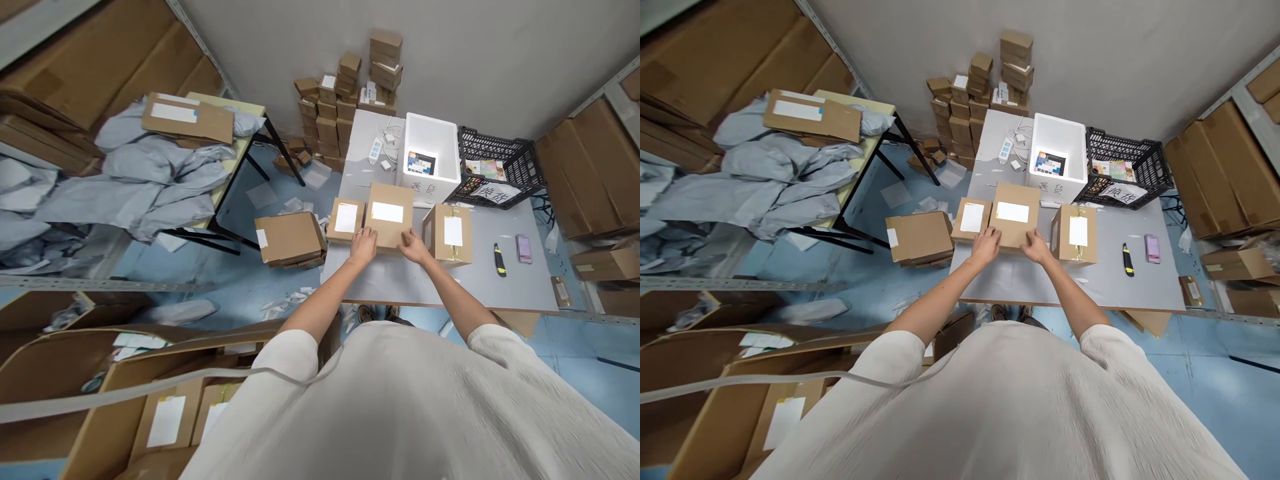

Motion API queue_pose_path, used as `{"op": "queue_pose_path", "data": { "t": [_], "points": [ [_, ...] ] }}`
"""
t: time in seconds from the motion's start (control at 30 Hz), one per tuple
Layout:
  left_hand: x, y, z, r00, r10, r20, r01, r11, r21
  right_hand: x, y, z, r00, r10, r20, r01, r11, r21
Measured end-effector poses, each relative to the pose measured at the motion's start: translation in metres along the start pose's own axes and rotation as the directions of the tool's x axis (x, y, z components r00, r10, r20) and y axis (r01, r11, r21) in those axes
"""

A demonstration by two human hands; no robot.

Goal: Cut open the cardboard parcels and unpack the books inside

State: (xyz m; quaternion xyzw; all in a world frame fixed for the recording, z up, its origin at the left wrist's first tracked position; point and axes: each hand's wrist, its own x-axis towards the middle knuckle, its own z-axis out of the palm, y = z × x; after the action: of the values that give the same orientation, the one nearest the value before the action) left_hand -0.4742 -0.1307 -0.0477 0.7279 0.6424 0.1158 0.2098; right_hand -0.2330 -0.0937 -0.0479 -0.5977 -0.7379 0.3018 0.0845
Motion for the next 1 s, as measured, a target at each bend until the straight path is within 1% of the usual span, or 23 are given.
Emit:
{"op": "queue_pose_path", "data": {
  "t": [0.07,0.13,0.23,0.33,0.5,0.67,0.77,0.87,0.93,1.0],
  "points": [
    [0.001,0.001,0.0,1.0,-0.006,0.004,0.006,1.0,0.013,-0.001,0.001,-0.005,0.999,-0.018,0.029,0.017,1.0,0.023],
    [0.002,0.004,0.0,1.0,-0.014,0.009,0.014,1.0,0.017,-0.005,0.004,-0.008,0.999,-0.029,0.029,0.027,0.999,0.041],
    [0.004,0.013,0.003,1.0,0.015,-0.009,-0.015,1.0,0.011,-0.016,0.012,-0.012,0.999,-0.019,-0.032,0.02,0.999,0.038],
    [0.008,0.03,0.009,0.996,0.091,-0.022,-0.091,0.996,-0.009,-0.03,0.023,-0.02,0.994,-0.024,-0.104,0.027,0.999,0.032],
    [0.018,0.071,0.02,0.98,0.198,0.033,-0.196,0.98,-0.044,-0.048,0.047,-0.044,0.98,-0.007,-0.2,0.013,0.999,0.031],
    [0.03,0.112,0.033,0.957,0.279,0.083,-0.275,0.96,-0.061,-0.061,0.079,-0.064,0.967,0.057,-0.248,-0.06,0.998,-0.005],
    [0.042,0.139,0.046,0.948,0.299,0.114,-0.293,0.954,-0.063,-0.067,0.104,-0.073,0.955,0.122,-0.268,-0.131,0.991,-0.013],
    [0.056,0.169,0.061,0.944,0.308,0.119,-0.304,0.951,-0.053,-0.07,0.134,-0.084,0.946,0.164,-0.279,-0.165,0.986,0.02],
    [0.064,0.188,0.073,0.946,0.303,0.113,-0.299,0.953,-0.046,-0.071,0.156,-0.091,0.946,0.181,-0.267,-0.18,0.983,0.026],
    [0.069,0.205,0.084,0.957,0.27,0.107,-0.267,0.963,-0.038,-0.071,0.176,-0.096,0.952,0.19,-0.238,-0.192,0.981,0.016]
  ]
}}
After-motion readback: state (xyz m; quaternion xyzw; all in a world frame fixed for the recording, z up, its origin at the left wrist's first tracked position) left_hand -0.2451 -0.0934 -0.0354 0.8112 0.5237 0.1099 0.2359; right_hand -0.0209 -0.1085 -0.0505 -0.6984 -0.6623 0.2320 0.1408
